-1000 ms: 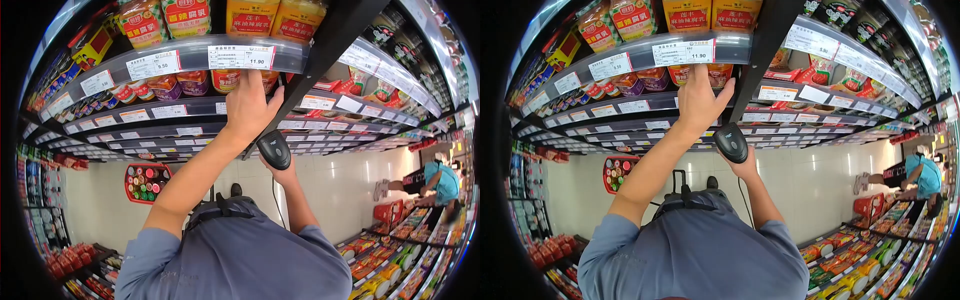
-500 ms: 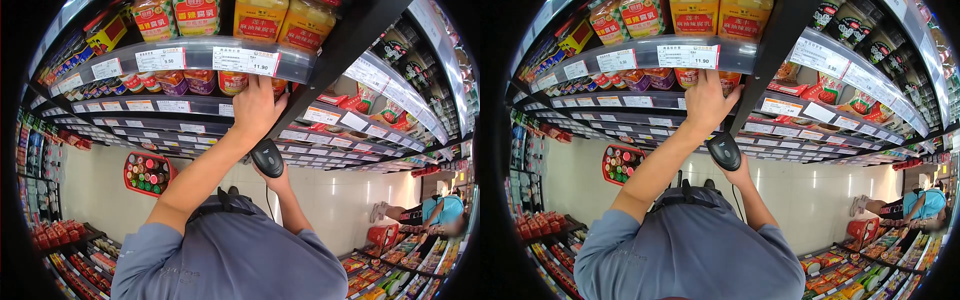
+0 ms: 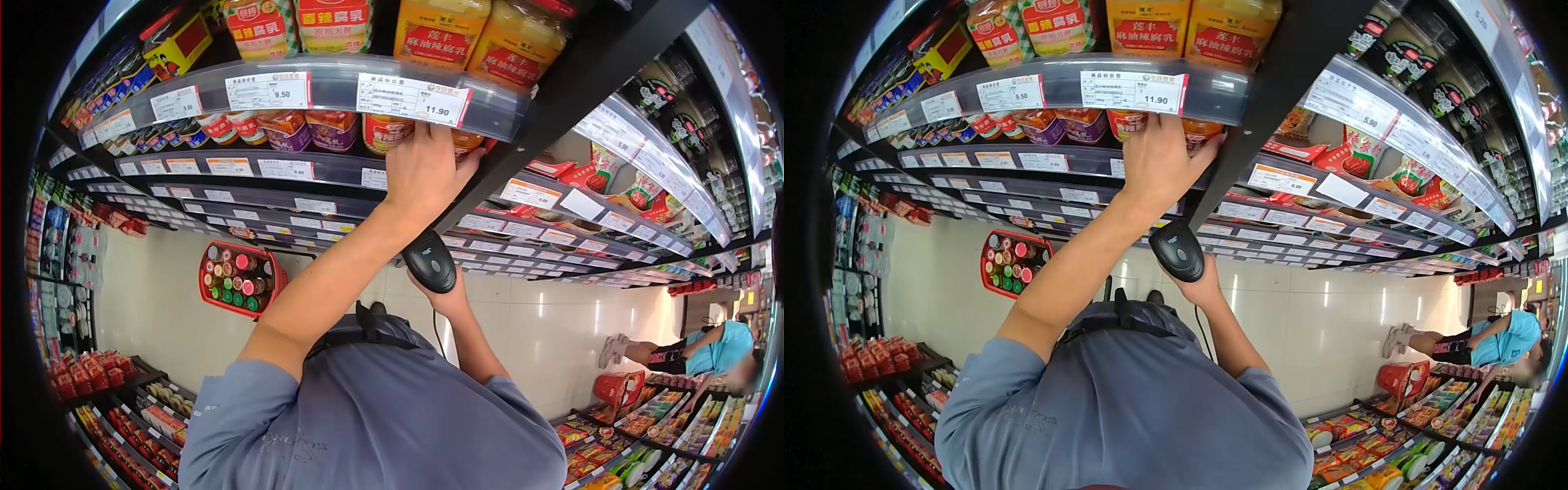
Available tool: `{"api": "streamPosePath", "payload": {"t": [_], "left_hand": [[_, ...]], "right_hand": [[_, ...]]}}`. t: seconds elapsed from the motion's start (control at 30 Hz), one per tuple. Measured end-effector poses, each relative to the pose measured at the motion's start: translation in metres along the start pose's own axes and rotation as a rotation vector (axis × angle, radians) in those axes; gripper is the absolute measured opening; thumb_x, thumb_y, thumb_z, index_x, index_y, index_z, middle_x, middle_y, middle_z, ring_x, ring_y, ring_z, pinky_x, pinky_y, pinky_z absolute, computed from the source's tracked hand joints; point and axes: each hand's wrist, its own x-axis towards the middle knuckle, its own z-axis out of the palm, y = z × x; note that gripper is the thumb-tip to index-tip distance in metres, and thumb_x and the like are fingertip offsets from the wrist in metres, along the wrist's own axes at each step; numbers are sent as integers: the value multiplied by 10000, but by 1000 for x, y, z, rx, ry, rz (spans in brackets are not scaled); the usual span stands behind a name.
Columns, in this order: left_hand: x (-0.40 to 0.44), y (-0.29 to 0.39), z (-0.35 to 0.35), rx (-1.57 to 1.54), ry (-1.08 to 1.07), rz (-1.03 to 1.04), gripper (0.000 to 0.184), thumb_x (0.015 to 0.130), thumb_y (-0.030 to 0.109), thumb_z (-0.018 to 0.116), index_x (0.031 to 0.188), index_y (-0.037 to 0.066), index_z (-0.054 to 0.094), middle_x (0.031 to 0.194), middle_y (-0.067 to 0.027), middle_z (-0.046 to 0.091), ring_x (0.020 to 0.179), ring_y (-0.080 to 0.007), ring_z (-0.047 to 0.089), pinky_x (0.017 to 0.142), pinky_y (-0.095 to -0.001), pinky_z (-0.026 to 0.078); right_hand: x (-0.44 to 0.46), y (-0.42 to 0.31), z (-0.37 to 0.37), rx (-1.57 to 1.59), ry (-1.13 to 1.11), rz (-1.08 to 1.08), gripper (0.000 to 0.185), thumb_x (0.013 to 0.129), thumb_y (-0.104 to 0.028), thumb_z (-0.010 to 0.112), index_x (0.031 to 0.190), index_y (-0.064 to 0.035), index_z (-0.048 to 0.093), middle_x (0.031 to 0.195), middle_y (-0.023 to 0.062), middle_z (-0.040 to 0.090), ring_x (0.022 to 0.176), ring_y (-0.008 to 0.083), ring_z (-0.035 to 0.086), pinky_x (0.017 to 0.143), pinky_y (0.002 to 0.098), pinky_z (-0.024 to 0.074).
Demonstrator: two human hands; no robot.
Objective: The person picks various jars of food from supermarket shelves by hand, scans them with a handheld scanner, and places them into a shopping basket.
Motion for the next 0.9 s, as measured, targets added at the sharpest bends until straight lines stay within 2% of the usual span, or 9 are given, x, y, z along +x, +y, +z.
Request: {"api": "streamPosePath", "payload": {"t": [0.23, 0.3, 0.4, 0.43, 0.5, 0.57, 0.63, 0.77, 0.9], "left_hand": [[-5, -10, 2, -126, -32, -15, 694, 721, 390, 751, 1128, -75, 437, 885, -255, 604, 691, -414, 631, 576, -467, 520], [-10, -9, -1, -157, -109, -93, 677, 730, 336, 747, 1164, -66, 418, 941, -269, 589, 766, -426, 625, 631, -472, 525], [-28, -18, -1, -374, 15, 48, 720, 733, 221, 733, 1276, -52, 345, 1126, -306, 506, 958, -450, 564, 758, -453, 512], [-37, -19, -3, -370, 154, 128, 715, 743, 203, 729, 1294, -41, 345, 1175, -286, 503, 937, -408, 584, 756, -417, 520], [-61, -28, -13, -557, 68, 150, 676, 756, 170, 719, 1298, -21, 364, 1208, -246, 509, 914, -356, 601, 745, -372, 530], [-98, -47, -18, -574, 110, 223, 575, 749, 147, 722, 1240, 15, 453, 1159, -189, 557, 802, -291, 633, 717, -354, 530], [-143, -80, -31, -509, -10, 167, 515, 751, 139, 716, 1200, 24, 491, 1092, -178, 589, 784, -271, 636, 706, -348, 528], [-280, -181, -18, -335, -223, -416, 470, 762, 126, 695, 1183, 31, 511, 1030, -171, 600, 850, -277, 626, 727, -356, 519], [-416, -270, -11, -81, -507, -853, 509, 761, 212, 683, 1190, 18, 490, 1072, -182, 583, 985, -323, 590, 885, -416, 478]], "right_hand": [[0, -8, 10, -5, -32, 4, 205, 761, -77, 752, 915, 0, 640, 812, 31, 669, 726, 85, 581, 693, 255, 478], [-2, -13, 14, -1, 21, -9, 212, 754, -93, 762, 901, 0, 642, 770, 30, 660, 675, 88, 579, 657, 250, 475], [-9, 3, 11, -43, 25, 118, 283, 708, -78, 794, 928, 20, 645, 881, 87, 690, 794, 134, 643, 734, 287, 500], [-14, 8, 12, -5, 26, 104, 316, 702, -75, 801, 953, 26, 637, 903, 91, 686, 810, 142, 643, 748, 291, 501], [-25, 24, 13, -18, 114, 200, 438, 690, -82, 817, 1045, 40, 591, 963, 102, 663, 867, 162, 635, 776, 299, 499], [-34, 28, 9, -117, 143, 330, 359, 701, -87, 809, 981, 20, 612, 917, 81, 668, 831, 149, 633, 760, 291, 498], [-36, 27, 9, -106, 44, 147, 148, 778, -31, 715, 898, -20, 630, 677, 21, 602, 551, 95, 552, 497, 233, 424], [-48, 21, 7, -220, -58, 329, 123, 796, -62, 713, 871, -33, 619, 658, 13, 591, 534, 81, 530, 476, 225, 393], [-52, 29, 22, -257, -117, 327, 133, 783, -76, 731, 846, -39, 619, 659, 8, 593, 529, 74, 526, 477, 223, 390]]}}
